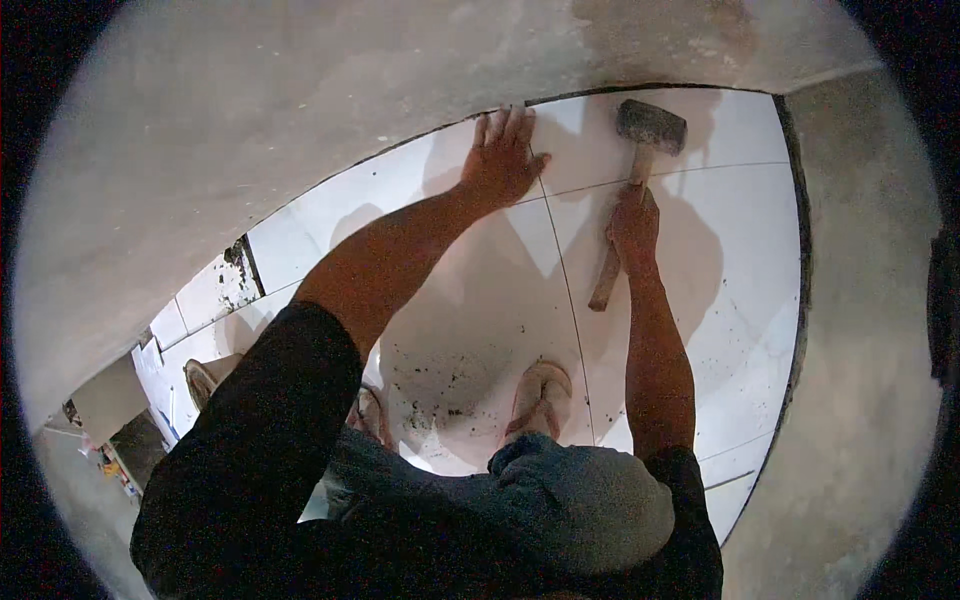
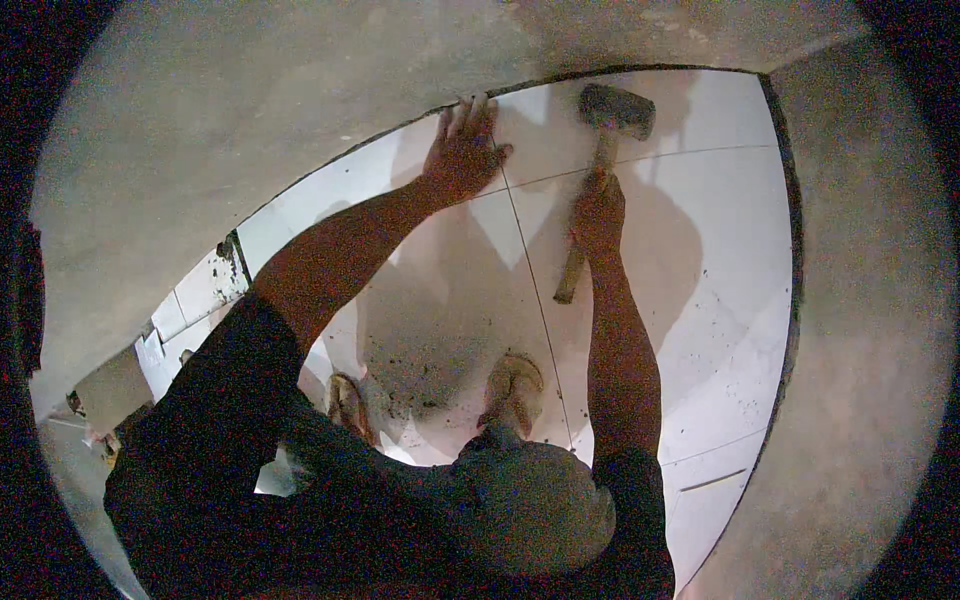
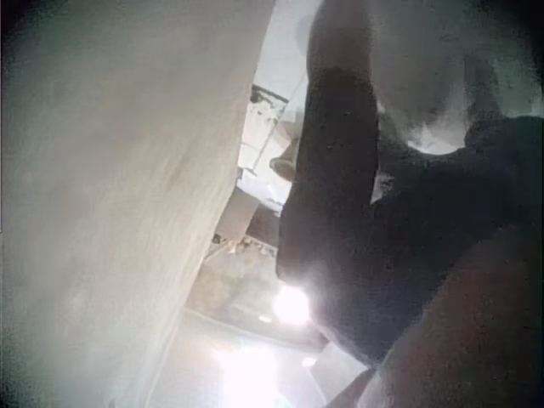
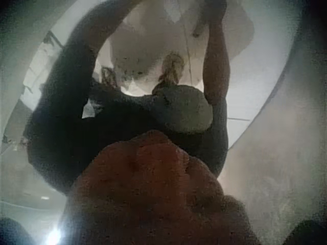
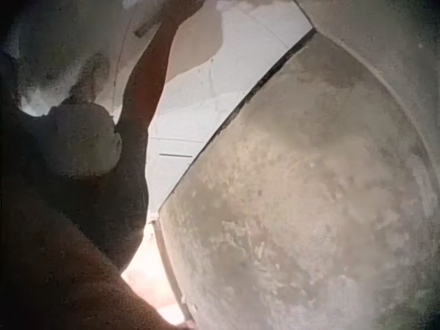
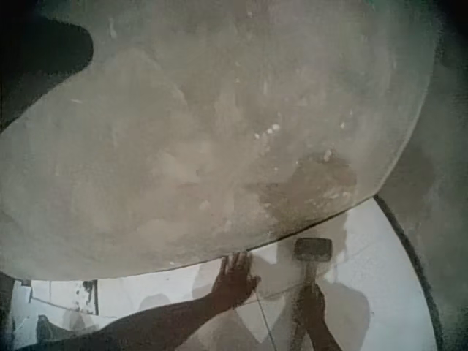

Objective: The person places a tile on the floor, taps it into position using a rubber mallet, applies mortar to the edge and the underside of a second tile using a trowel, and wipes the joints with a cloth.

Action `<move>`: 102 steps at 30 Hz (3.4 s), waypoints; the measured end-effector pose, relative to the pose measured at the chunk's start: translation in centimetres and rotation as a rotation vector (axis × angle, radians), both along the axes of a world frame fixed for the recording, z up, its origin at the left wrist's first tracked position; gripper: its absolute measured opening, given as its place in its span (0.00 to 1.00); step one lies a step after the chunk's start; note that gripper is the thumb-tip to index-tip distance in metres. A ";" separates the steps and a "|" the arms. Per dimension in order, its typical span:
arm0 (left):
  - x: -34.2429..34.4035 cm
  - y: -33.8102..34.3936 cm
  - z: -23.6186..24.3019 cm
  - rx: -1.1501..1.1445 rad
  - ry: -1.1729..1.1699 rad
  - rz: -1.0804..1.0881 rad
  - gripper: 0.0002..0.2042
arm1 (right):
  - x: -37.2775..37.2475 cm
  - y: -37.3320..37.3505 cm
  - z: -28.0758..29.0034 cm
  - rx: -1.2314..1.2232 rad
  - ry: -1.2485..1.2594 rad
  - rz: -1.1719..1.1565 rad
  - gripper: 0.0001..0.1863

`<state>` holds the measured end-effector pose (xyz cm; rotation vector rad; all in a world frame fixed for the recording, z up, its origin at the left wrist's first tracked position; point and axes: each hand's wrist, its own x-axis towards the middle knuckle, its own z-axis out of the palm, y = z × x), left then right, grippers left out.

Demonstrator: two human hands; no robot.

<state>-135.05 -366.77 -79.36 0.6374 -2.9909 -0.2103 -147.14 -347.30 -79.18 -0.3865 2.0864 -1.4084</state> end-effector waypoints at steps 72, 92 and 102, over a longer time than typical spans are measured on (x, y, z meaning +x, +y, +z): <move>-0.9 0.2 1.8 0.093 -0.064 -0.114 0.35 | -3.3 3.9 0.7 0.231 -0.048 0.010 0.21; -6.0 3.1 -0.8 -0.028 -0.006 -0.175 0.37 | -9.4 4.0 0.6 0.355 0.525 -0.001 0.17; -11.2 4.8 0.9 -0.026 -0.029 -0.277 0.40 | -16.6 5.1 1.5 0.339 0.196 -0.320 0.21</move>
